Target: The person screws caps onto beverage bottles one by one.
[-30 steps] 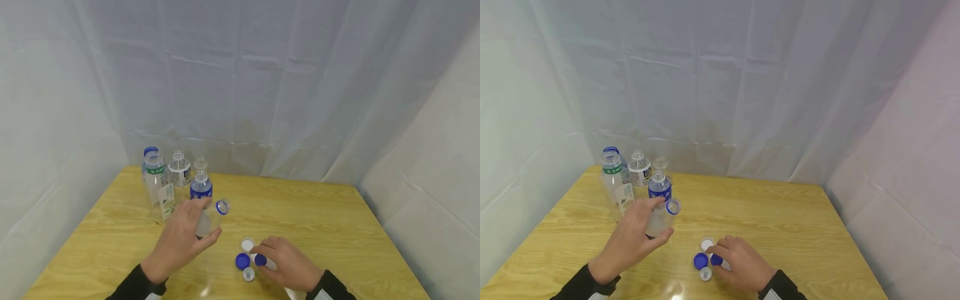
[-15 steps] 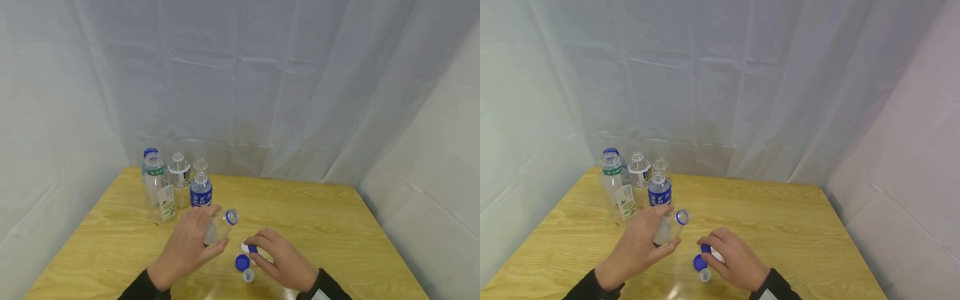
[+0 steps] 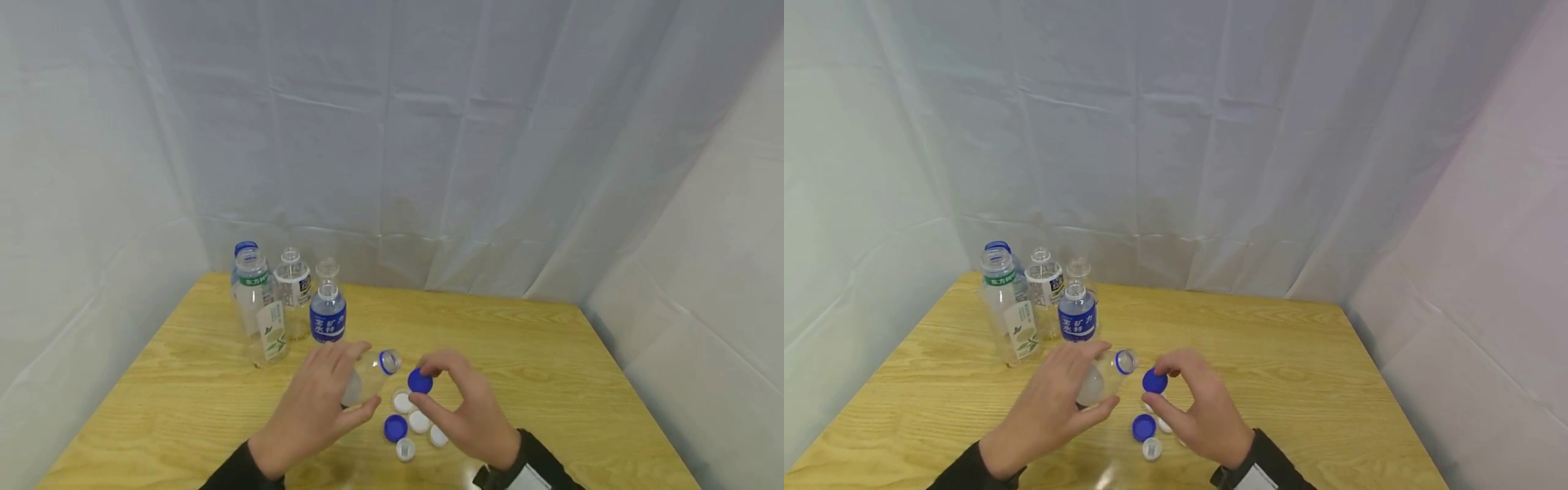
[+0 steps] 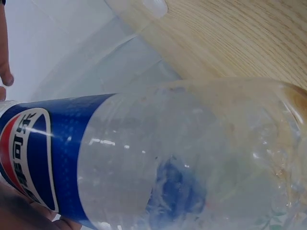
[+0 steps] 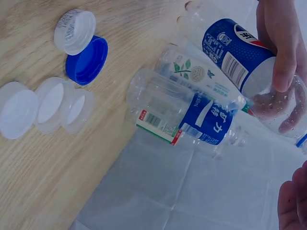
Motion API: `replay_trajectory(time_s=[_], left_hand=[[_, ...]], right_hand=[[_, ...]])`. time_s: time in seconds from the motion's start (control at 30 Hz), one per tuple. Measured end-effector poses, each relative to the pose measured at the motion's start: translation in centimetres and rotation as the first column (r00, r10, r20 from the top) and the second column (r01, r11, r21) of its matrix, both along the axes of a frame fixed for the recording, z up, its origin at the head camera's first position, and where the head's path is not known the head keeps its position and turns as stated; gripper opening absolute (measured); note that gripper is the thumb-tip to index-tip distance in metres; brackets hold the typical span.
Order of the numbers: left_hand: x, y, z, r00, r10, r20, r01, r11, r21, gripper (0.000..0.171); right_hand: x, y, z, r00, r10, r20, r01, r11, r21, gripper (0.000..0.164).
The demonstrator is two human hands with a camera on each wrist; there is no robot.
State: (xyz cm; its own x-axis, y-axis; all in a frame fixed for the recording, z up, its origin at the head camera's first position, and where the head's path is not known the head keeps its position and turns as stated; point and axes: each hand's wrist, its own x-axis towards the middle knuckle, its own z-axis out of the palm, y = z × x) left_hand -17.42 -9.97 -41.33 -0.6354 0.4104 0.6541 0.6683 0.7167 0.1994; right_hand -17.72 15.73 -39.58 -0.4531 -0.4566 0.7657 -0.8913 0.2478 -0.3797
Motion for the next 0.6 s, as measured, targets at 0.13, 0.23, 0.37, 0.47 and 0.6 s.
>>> replay_trajectory(time_s=[0.13,0.23,0.37,0.47,0.6], left_hand=[[0.1,0.1,0.1,1.0,0.01,-0.005,-0.01,1.0,-0.01,0.069],[0.1,0.2,0.1,1.0,0.008,-0.017,-0.008,1.0,-0.013,0.071],[0.1,0.4,0.1,0.999,-0.001,-0.045,-0.001,1.0,-0.028,0.072],[0.2,0.6,0.1,0.997,-0.011,-0.072,0.009,0.999,-0.037,0.073],[0.3,0.9,0.1,0.996,-0.023,-0.084,0.018,0.998,-0.054,0.074]], right_hand=[[0.1,-0.3,0.2,1.0,-0.006,-0.021,0.005,0.999,-0.033,0.03],[0.0,-0.5,0.5,0.998,-0.006,-0.061,0.003,0.998,-0.055,0.025],[-0.2,-1.0,0.9,0.994,0.004,-0.113,-0.015,0.996,-0.09,0.02],[-0.3,-1.2,1.2,0.993,0.011,-0.114,-0.023,0.994,-0.103,0.018],[-0.2,-1.3,1.3,0.995,0.008,-0.097,-0.018,0.995,-0.096,0.022]])
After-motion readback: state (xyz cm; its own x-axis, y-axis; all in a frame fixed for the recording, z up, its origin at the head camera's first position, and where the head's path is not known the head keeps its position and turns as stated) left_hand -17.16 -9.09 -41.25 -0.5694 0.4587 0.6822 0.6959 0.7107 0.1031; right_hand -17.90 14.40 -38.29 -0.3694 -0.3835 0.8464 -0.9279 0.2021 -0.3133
